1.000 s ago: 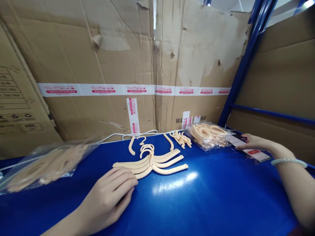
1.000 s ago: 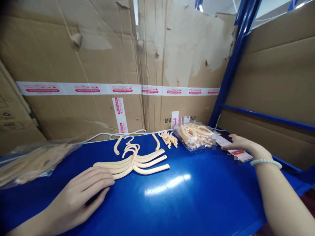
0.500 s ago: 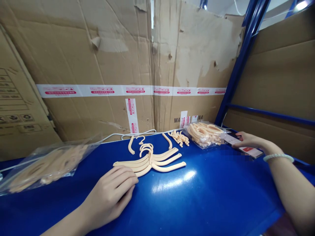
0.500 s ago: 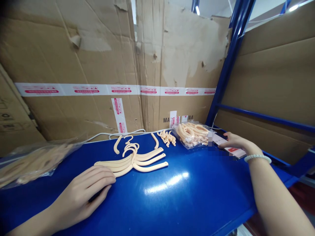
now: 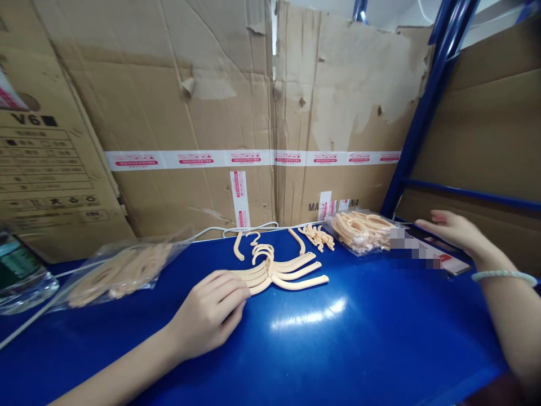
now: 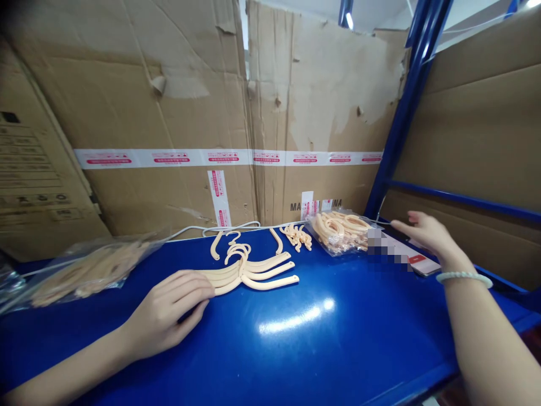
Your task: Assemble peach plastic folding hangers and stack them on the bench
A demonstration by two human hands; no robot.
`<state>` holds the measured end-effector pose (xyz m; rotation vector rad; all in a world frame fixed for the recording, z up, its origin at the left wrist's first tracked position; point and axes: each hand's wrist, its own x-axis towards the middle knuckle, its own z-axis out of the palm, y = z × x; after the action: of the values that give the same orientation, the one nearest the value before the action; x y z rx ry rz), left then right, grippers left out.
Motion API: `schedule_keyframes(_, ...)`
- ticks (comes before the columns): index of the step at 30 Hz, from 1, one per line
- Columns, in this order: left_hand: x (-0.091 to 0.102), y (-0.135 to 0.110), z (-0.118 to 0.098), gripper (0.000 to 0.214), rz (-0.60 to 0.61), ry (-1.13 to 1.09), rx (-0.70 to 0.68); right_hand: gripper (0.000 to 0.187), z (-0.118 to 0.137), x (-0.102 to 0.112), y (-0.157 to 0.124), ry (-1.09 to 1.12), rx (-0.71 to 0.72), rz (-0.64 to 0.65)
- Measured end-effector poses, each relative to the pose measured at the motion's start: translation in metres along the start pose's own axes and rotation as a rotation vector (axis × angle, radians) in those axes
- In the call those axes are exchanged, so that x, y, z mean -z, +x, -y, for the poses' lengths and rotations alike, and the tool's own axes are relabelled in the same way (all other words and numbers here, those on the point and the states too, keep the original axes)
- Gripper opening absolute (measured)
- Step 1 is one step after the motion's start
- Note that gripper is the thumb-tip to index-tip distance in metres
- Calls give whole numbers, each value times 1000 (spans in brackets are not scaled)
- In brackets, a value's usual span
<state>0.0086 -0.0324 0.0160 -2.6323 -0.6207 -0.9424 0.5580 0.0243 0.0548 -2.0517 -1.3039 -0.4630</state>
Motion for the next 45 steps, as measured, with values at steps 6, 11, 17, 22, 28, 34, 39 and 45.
schedule_keyframes(6,12,13,24,19,118,83,176,33,99,10,-18,292,214,-157)
schedule_keyframes(11,9,25,65,19,304,67,286,14,208,-16,-46,395,754,222)
schedule_keyframes(17,-7,31,102,22,480,-21,289,17,320,-59,-73,197,1146,632)
schedule_keyframes(22,-14,34,109,26,542,-94,263,23,365,-80,-84,43,1267,735)
schedule_keyframes(28,-20,32,106,26,516,-111,271,26,376,-93,-90,25,1315,774)
schedule_keyframes(34,-15,26,92,22,372,-82,322,23,370,-97,-86,290,1300,776)
schedule_keyframes(39,8,27,81,14,191,-105,377,21,357,-85,-85,662,1080,693)
schedule_keyframes(45,24,15,26,13,-92,-188,451,24,312,-35,-113,1055,733,631)
